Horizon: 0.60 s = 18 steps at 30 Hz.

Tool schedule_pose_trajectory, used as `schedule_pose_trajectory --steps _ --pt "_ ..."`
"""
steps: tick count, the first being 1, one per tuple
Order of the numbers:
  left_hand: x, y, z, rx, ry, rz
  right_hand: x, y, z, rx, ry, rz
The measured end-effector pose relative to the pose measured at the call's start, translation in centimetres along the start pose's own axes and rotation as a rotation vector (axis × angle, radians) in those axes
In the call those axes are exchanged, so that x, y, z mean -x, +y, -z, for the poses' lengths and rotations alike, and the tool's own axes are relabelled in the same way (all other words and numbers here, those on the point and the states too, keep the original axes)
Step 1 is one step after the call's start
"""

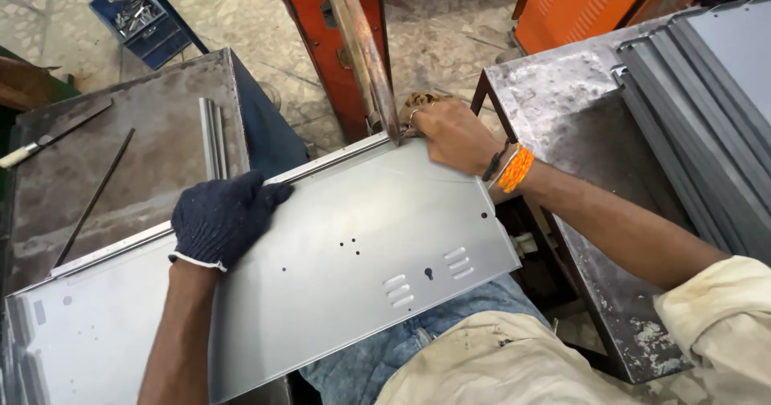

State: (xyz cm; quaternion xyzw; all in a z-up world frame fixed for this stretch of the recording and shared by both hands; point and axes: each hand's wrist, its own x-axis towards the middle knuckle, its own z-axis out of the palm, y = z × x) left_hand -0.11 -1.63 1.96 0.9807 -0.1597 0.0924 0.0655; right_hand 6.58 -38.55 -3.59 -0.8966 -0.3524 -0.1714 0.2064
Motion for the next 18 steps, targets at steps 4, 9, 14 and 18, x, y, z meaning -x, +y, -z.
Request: schedule_pose_trajectory --steps 4,9,14,18 --pt "0.2 0.1 0.1 0.003 0.006 -0.006 -0.2 -0.5 0.3 -0.023 -0.049 -0.019" --pt "0.4 -0.2 -0.5 -0.005 0.024 -0.018 0.4 0.3 -0.9 -0.009 -0.043 -0.031" --pt "0.3 -0.3 -1.0 -0.028 0.040 -0.024 0.5 0.3 -1.2 0.115 -0.116 -0.008" --pt "0.4 0.2 -0.7 -0.016 0.003 -0.006 0.9 -0.3 -1.1 0.043 0.000 0.029"
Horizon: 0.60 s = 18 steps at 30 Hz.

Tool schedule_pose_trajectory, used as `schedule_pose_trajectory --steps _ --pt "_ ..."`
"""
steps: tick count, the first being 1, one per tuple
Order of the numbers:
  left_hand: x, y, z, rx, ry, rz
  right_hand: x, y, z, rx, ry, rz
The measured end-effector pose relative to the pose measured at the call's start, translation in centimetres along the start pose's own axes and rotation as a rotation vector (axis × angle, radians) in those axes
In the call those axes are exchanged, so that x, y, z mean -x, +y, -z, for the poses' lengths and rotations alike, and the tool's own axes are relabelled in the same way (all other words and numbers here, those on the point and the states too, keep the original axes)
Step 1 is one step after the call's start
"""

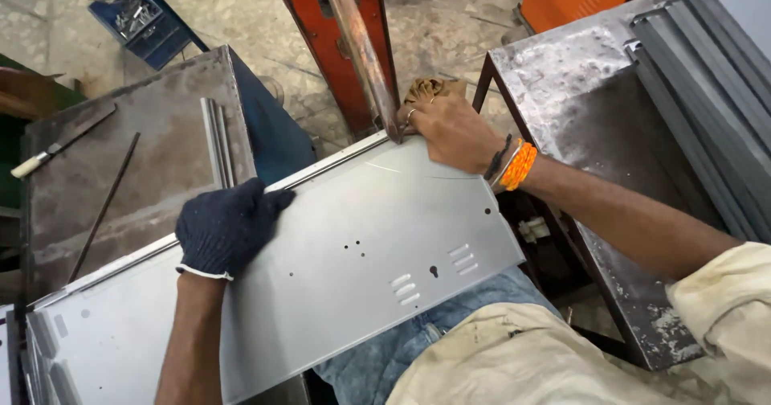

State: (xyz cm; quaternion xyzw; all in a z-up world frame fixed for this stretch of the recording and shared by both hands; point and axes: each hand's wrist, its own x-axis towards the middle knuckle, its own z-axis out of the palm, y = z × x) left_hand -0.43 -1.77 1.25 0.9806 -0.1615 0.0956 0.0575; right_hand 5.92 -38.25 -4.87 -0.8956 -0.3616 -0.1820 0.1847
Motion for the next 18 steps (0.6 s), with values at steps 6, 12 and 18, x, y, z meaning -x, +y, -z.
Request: schedule_pose_trajectory --steps 6,12,18 --pt "0.0 -0.2 -0.1 -0.022 0.042 -0.039 0.0 0.4 -0.2 -0.008 0.043 0.019" --pt "0.2 0.0 0.0 -0.009 0.045 -0.022 -0.2 0.1 0.9 0.034 -0.085 0.001" --pt "0.5 0.6 0.8 0.010 0.024 0.007 -0.7 -2.6 4.5 -0.206 -0.102 -0.093"
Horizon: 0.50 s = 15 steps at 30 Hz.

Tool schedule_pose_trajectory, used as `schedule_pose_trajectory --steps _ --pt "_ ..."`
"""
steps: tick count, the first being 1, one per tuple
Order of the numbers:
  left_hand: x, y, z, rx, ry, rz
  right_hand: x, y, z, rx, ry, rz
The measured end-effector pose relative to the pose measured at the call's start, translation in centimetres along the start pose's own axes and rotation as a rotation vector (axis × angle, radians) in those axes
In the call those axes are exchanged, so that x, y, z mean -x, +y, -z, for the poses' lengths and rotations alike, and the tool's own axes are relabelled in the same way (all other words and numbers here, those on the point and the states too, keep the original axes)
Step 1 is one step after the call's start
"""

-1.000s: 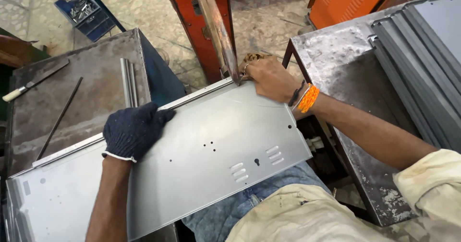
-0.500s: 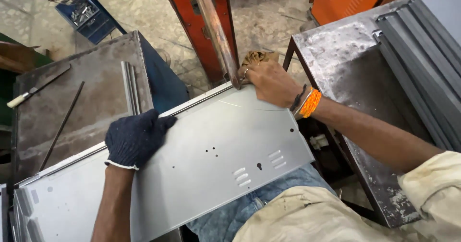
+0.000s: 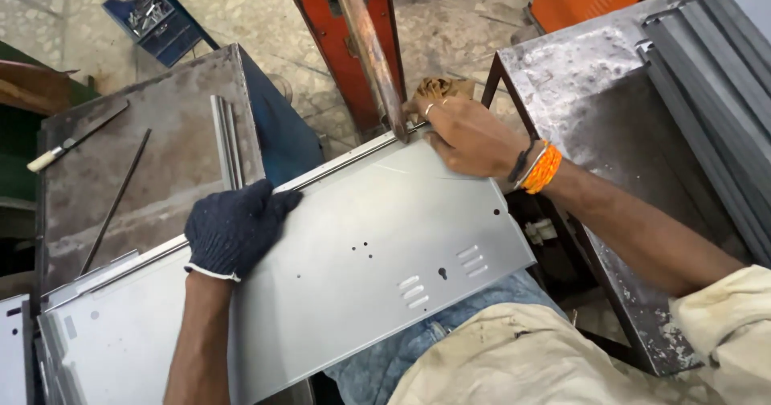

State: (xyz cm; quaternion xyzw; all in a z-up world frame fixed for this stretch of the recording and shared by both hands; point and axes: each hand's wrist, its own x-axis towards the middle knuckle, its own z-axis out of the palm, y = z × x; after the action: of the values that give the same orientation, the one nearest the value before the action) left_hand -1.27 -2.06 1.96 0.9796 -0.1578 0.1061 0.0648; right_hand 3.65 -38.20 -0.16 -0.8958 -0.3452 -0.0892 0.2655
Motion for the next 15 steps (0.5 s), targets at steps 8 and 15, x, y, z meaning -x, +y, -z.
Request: schedule_pose_trajectory --steps 8,15 --pt "-0.5 0.0 -0.3 0.012 -0.026 0.014 0.8 1.7 -1.0 0.099 0.013 -0.003" --pt "-0.5 -0.2 -0.2 0.034 0.008 -0.007 -0.5 0.0 1.1 -0.035 -0.171 -0.309"
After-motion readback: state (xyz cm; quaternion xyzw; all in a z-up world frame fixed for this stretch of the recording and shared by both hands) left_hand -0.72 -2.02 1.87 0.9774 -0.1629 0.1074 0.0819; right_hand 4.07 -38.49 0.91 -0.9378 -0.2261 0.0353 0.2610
